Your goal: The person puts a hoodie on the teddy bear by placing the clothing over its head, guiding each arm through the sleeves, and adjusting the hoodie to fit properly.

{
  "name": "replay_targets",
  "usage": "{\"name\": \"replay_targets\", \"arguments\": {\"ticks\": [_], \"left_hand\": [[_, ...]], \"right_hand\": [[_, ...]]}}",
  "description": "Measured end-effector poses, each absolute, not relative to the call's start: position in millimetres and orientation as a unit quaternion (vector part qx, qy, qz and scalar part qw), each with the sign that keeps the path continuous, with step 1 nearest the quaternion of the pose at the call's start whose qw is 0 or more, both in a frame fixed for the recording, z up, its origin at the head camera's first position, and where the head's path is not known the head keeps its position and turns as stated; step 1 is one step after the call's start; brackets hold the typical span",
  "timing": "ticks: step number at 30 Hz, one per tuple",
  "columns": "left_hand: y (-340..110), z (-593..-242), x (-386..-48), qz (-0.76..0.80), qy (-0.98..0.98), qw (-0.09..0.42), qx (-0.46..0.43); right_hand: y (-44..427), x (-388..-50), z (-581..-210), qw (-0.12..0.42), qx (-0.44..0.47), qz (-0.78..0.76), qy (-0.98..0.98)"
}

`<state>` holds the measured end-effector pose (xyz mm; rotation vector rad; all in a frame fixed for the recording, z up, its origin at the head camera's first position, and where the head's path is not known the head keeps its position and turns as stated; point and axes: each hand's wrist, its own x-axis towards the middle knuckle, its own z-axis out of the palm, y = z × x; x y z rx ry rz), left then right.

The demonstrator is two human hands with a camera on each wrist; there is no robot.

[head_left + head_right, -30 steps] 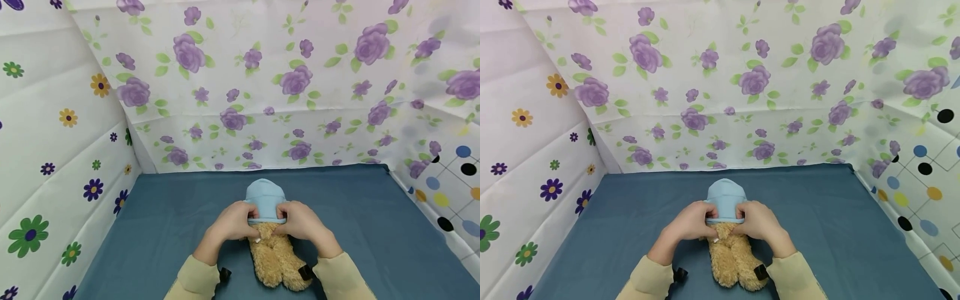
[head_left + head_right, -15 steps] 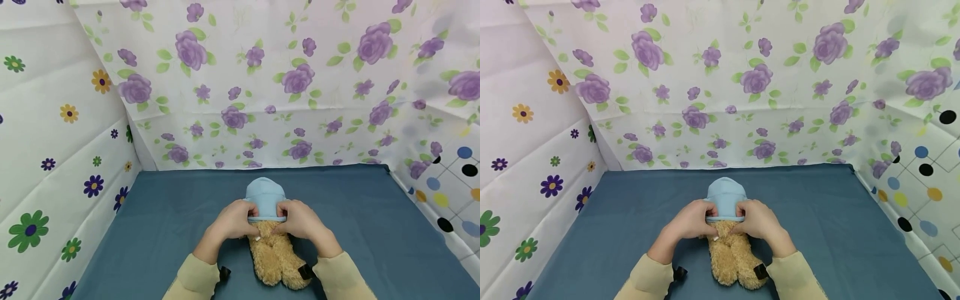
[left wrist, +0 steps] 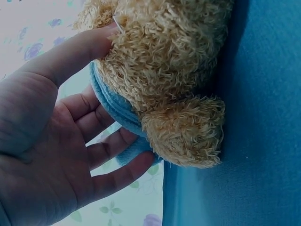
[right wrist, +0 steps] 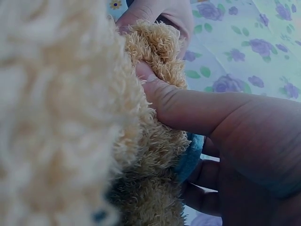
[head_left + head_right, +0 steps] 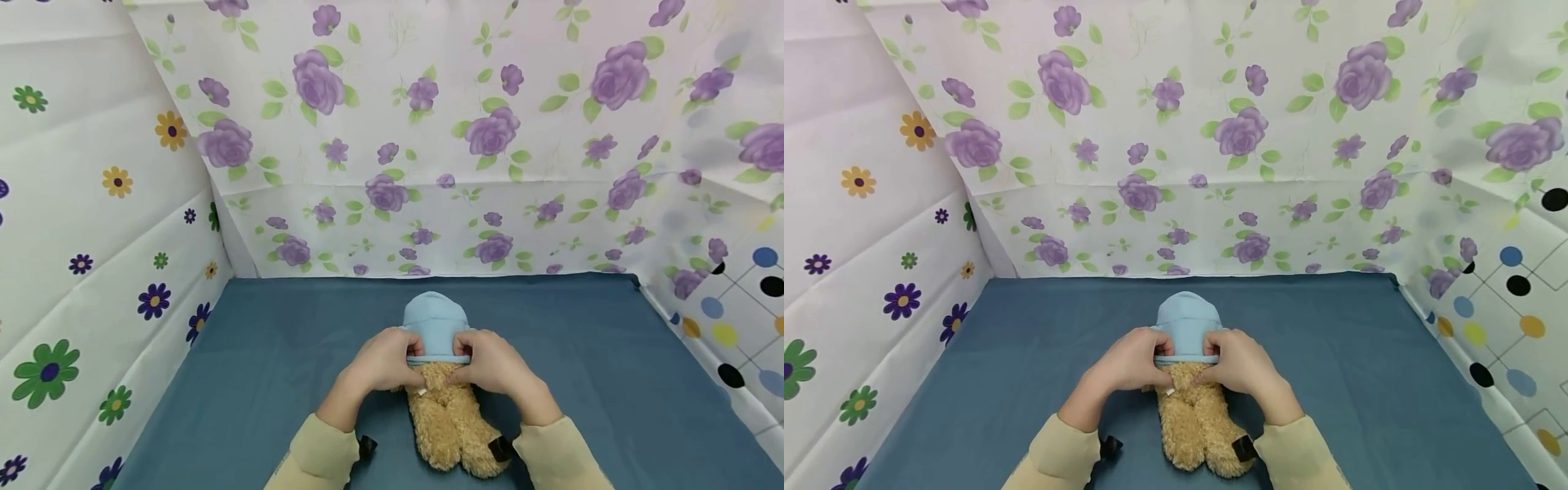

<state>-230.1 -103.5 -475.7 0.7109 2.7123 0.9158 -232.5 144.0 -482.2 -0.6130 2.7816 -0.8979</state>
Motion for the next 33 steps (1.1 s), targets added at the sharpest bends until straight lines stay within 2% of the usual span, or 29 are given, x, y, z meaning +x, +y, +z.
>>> {"name": "replay_targets", "arguments": {"ticks": [21, 33], "left_hand": [[-101.2, -477.5, -227.3, 0.317, 0.913, 0.080, 0.244], [-100.9, -474.6, -228.5, 0.307, 0.917, 0.088, 0.239]], "right_hand": [[147.1, -231.8, -487.7, 0.078, -0.210, -0.312, 0.923], [147.1, -232.7, -487.6, 0.081, -0.209, -0.316, 0.922]]}}
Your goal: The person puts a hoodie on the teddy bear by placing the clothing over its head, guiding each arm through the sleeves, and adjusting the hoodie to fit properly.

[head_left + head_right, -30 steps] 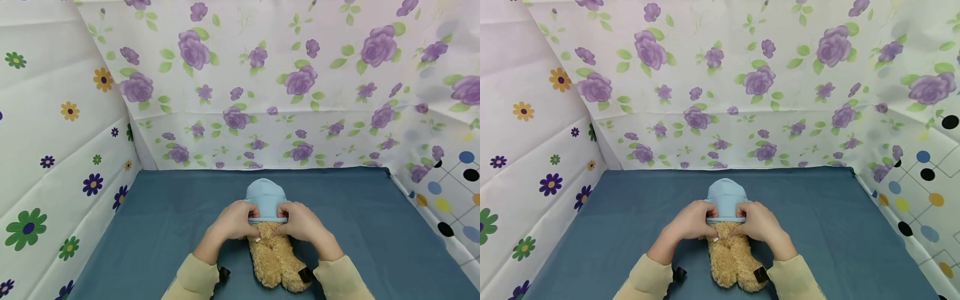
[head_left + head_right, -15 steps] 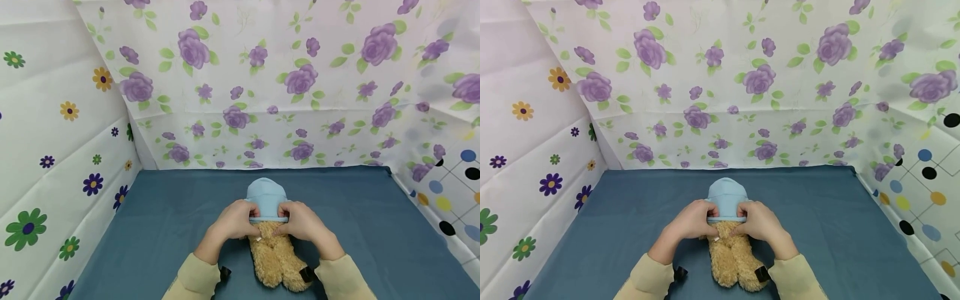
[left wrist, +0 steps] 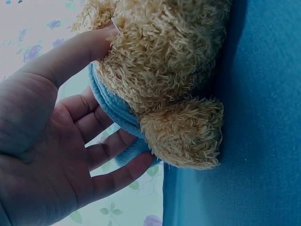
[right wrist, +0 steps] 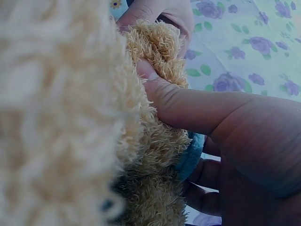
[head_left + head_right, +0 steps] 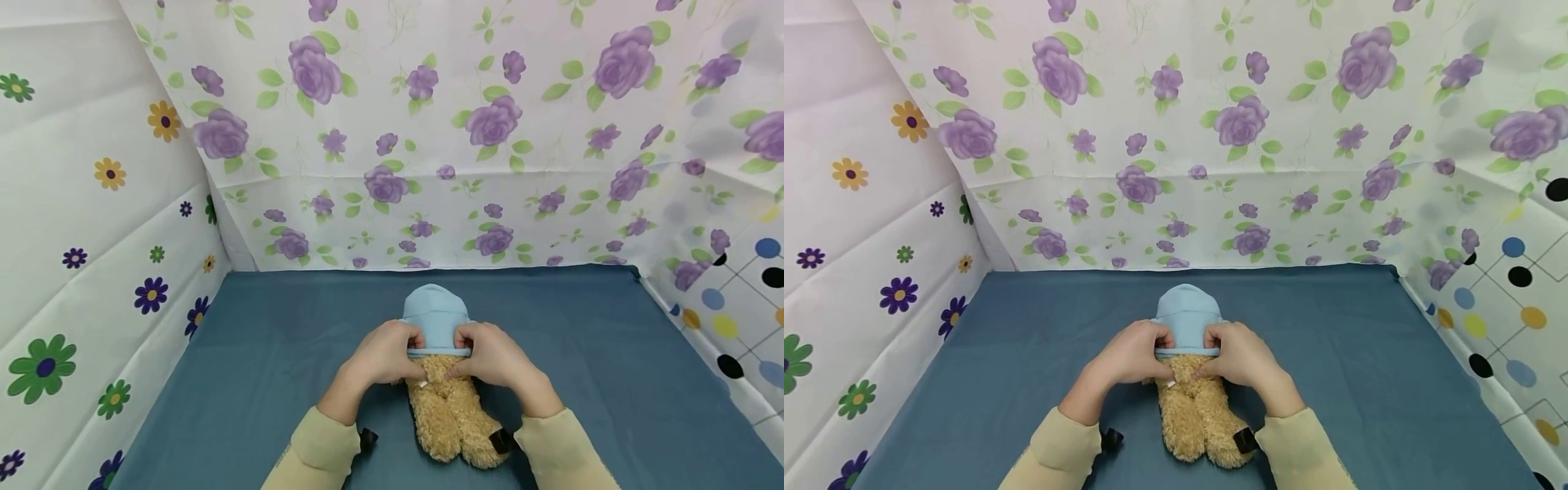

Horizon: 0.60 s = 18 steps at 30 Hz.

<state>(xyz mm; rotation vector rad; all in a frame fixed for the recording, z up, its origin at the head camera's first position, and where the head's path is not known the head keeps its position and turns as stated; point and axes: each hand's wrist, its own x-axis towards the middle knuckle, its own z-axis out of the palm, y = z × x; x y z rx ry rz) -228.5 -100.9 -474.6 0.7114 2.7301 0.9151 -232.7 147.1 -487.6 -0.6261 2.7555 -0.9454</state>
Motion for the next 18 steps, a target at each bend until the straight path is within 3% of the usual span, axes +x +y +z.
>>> {"name": "replay_targets", "arguments": {"ticks": [18], "left_hand": [[-101.7, -476.8, -228.7, 0.309, 0.915, 0.085, 0.244]], "right_hand": [[147.4, -232.7, -489.4, 0.072, -0.217, -0.316, 0.921]]}}
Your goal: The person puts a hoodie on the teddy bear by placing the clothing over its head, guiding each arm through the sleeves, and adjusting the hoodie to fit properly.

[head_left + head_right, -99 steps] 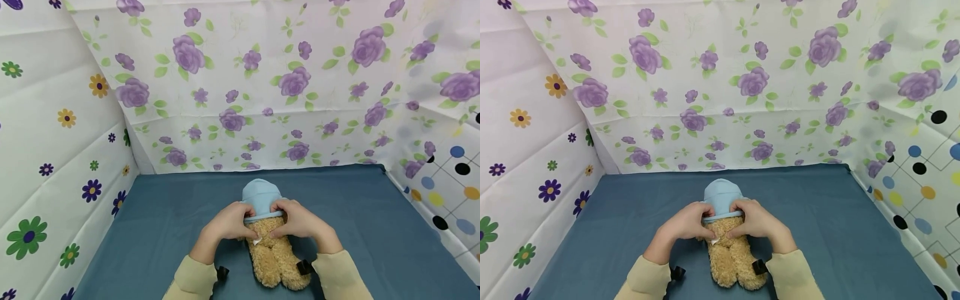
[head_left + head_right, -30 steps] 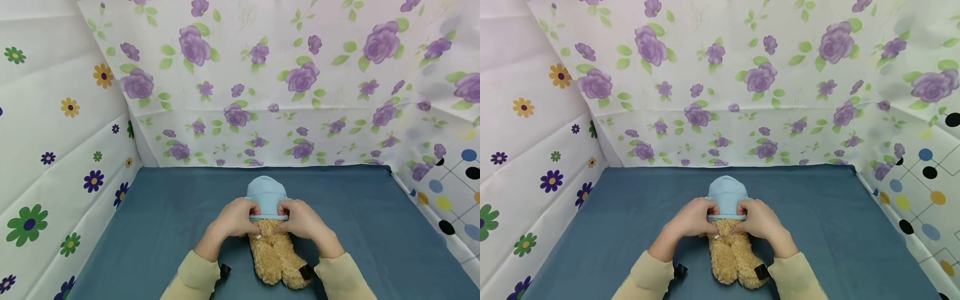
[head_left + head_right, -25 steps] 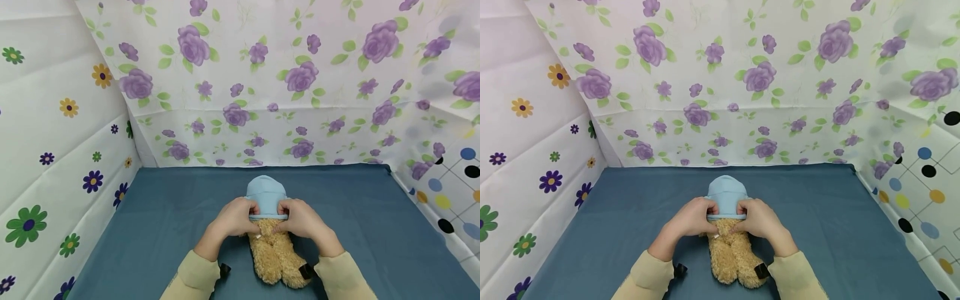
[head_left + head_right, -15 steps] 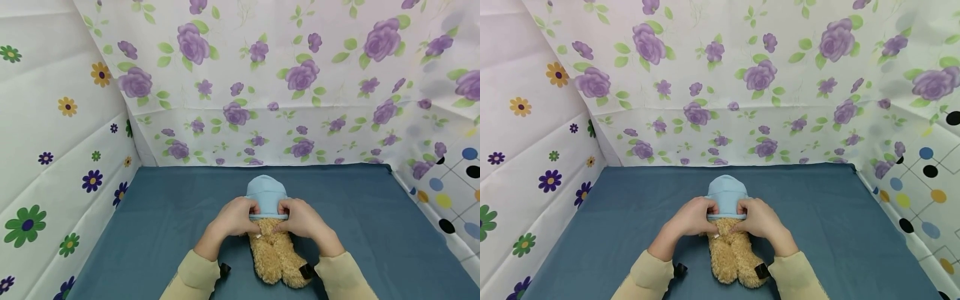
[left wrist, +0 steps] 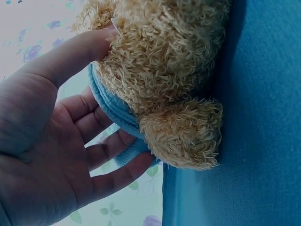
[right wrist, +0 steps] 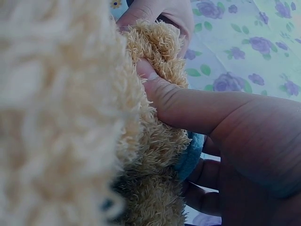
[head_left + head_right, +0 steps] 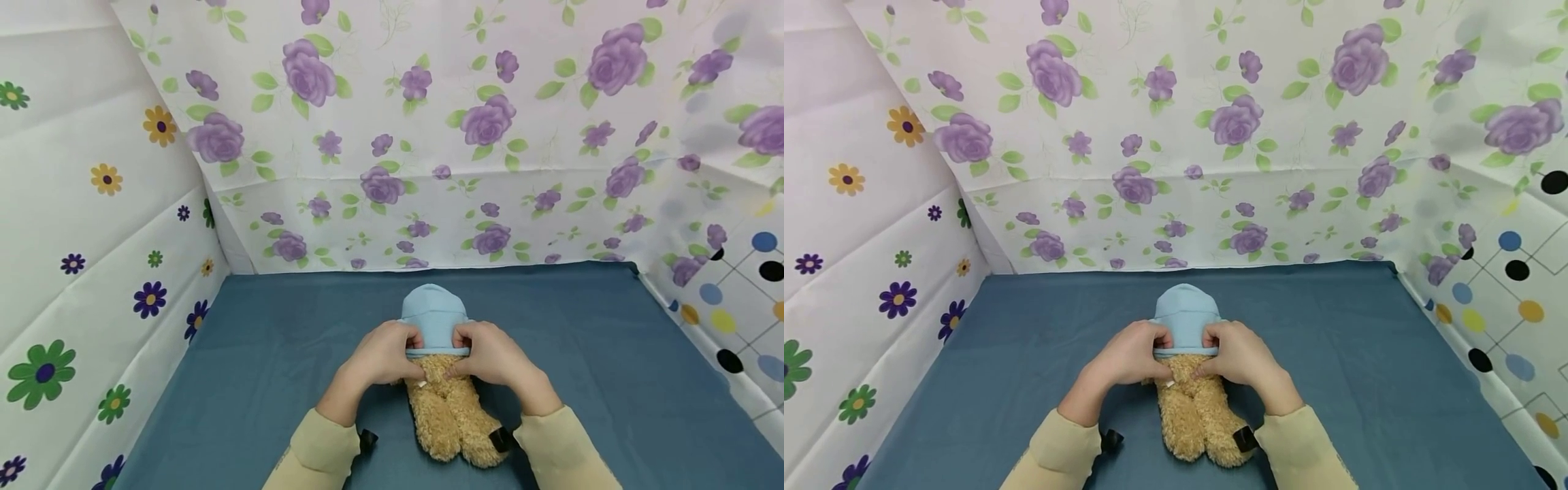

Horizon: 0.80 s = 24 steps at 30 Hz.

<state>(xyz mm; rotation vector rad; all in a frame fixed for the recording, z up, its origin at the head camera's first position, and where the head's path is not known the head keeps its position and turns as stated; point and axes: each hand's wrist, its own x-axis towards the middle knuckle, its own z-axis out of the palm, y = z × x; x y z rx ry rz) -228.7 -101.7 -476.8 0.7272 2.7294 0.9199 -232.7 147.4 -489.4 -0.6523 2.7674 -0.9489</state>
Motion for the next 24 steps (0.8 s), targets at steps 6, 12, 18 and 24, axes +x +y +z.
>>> {"name": "replay_targets", "arguments": {"ticks": [6, 12, 18, 24], "left_hand": [[-100.8, -476.8, -230.5, 0.312, 0.913, 0.085, 0.247], [-103.0, -475.6, -231.4, 0.301, 0.918, 0.078, 0.246], [-99.8, -478.0, -228.3, 0.275, 0.923, 0.030, 0.267], [-92.3, -480.4, -224.9, 0.261, 0.926, -0.009, 0.271]], "right_hand": [[148.2, -233.0, -486.8, 0.078, -0.216, -0.312, 0.922], [145.2, -233.3, -484.5, 0.073, -0.221, -0.309, 0.922], [144.8, -229.8, -486.6, 0.037, -0.234, -0.273, 0.932], [145.0, -226.0, -485.5, 0.004, -0.264, -0.267, 0.927]]}}
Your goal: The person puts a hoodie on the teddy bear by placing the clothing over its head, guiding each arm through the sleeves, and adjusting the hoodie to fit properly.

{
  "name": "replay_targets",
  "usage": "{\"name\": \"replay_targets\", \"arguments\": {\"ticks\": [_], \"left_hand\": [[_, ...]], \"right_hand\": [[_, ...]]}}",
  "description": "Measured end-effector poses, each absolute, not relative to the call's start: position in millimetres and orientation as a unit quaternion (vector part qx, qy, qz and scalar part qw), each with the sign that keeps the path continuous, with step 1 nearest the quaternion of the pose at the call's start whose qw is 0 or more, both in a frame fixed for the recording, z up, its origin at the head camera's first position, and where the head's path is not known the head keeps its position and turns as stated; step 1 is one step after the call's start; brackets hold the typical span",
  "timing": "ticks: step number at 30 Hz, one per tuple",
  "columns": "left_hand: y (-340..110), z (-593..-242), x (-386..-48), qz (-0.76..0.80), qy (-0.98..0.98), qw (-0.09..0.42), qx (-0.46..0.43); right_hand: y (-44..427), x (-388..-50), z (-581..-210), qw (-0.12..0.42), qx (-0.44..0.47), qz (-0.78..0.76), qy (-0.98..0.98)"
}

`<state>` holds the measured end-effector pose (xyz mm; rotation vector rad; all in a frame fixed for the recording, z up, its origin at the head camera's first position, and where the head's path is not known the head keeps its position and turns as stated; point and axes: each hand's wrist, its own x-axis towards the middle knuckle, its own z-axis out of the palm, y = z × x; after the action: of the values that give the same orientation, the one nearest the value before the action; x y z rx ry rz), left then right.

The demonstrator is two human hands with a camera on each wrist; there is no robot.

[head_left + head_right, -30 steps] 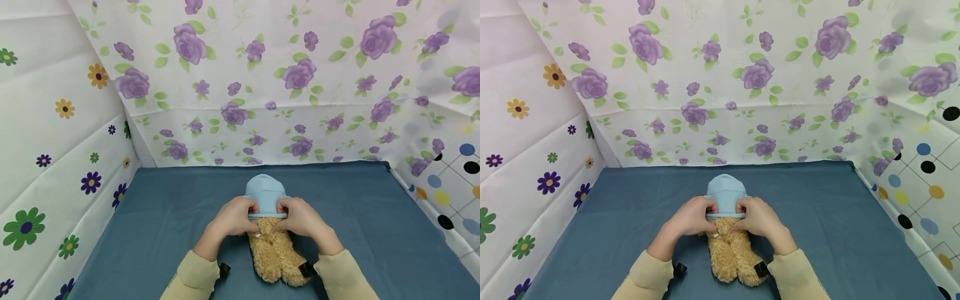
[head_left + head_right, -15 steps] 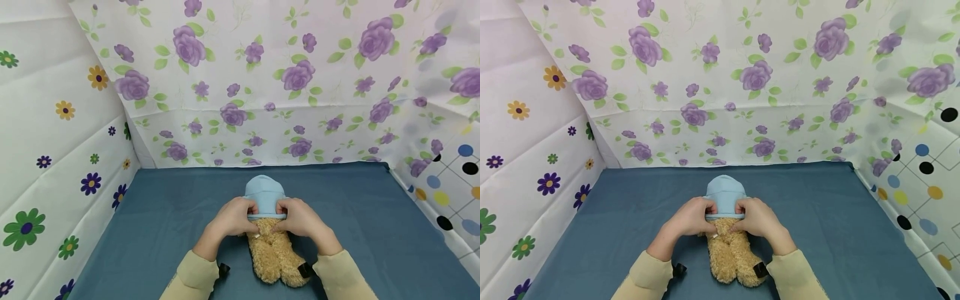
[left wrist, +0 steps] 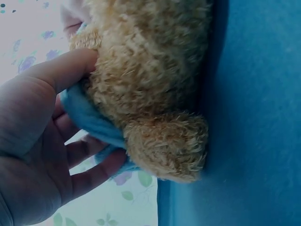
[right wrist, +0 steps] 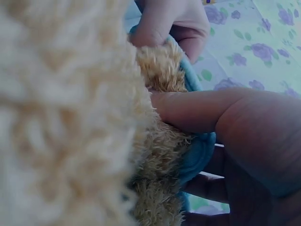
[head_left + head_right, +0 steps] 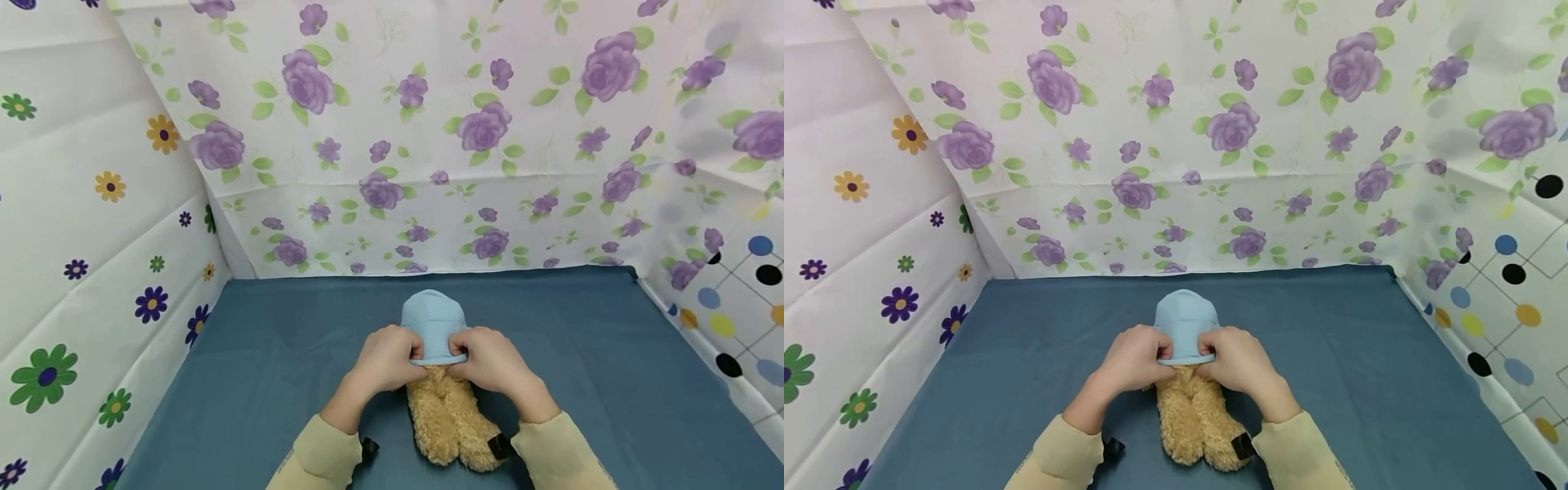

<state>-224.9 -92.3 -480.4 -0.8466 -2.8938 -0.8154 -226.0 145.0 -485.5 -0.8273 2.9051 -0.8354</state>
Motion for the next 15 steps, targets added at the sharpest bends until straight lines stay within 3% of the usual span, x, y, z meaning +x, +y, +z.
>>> {"name": "replay_targets", "arguments": {"ticks": [6, 12, 15], "left_hand": [[-88.8, -483.2, -221.1, -0.242, -0.930, 0.033, -0.273], [-107.8, -478.2, -217.8, -0.271, -0.908, -0.023, -0.320], [-115.4, -482.3, -216.7, -0.248, -0.908, -0.012, -0.336]], "right_hand": [[144.8, -222.5, -483.7, -0.017, -0.280, -0.254, 0.926], [161.2, -226.0, -477.5, 0.077, -0.325, -0.279, 0.901], [169.6, -227.3, -479.6, 0.095, -0.349, -0.288, 0.887]]}}
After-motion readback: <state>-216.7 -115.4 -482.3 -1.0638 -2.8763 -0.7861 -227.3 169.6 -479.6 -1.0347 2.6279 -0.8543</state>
